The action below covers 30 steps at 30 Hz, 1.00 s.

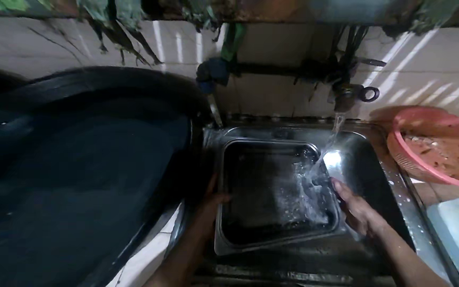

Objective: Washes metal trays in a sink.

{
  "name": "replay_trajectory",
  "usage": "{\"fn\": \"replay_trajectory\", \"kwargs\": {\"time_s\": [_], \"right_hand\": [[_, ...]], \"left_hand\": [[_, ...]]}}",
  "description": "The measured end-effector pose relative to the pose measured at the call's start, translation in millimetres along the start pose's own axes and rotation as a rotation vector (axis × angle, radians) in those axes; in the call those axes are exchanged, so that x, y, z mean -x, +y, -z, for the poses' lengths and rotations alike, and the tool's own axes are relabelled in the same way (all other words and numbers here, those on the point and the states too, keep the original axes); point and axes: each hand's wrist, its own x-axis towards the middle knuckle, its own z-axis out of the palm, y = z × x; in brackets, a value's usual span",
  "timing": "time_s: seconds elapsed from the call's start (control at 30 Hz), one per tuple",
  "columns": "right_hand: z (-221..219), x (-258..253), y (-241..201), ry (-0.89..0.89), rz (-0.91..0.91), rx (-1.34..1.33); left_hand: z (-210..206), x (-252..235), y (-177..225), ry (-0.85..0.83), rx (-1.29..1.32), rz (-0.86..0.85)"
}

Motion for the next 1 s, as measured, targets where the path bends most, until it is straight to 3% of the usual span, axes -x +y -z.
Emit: {"fn": "replay_trajectory", "kwargs": {"time_s": [0.1, 0.17, 0.27, 0.33, 0.37, 0.43, 0.53, 0.6, 0.67, 0.8, 0.9, 1.0], "right_hand": [[-5.4, 26.4, 5.3, 0.056, -0.079, -0.123], [-3.2, 32.7, 11.8, 0.133, -0.064, -0.105], [-7.6, 40.1, 24.8, 0.224, 0.013, -0.14], [-14.6, 44.8, 30.2, 0.246, 0.034, -0.185], [-18.7, 47.9, 30.8, 0.236, 0.036, -0.202], [-27.1, 49.9, 30.7, 0.212, 0.052, -0.222], [-32.3, 47.1, 32.0, 0.203, 0.077, -0.225], [-28.4, 47.3, 32.8, 0.24, 0.102, -0.205], [-19.0, 50.2, 30.9, 0.244, 0.111, -0.211], [-19.1, 41.4, 24.2, 0.234, 0.146, -0.221], [-21.0, 27.2, 20.7, 0.212, 0.292, -0.184], [-5.7, 25.9, 13.8, 0.261, 0.338, -0.134]], "left_hand": [[-11.8, -14.4, 4.0, -0.052, -0.183, 0.079], [-26.5, -40.6, 0.3, -0.172, -0.506, 0.018], [-68.5, -74.3, -21.7, -0.19, -1.227, -0.453], [-104.1, -90.4, -43.8, -0.171, -1.371, -0.716], [-125.1, -92.3, -53.3, -0.149, -1.33, -0.726], [-169.6, -77.0, -53.1, -0.151, -1.188, -0.568], [-220.4, -31.3, -32.7, -0.495, -1.05, -0.412], [-235.6, -24.2, -22.7, -0.697, -1.079, -0.587], [-237.5, -39.3, -17.7, -0.676, -1.135, -0.747], [-249.2, -41.2, -21.4, -0.457, -1.125, -0.652], [-253.7, -2.5, -30.6, -0.611, -0.976, -0.662], [-218.9, 24.8, -30.5, -0.987, -0.904, -0.699]]}}
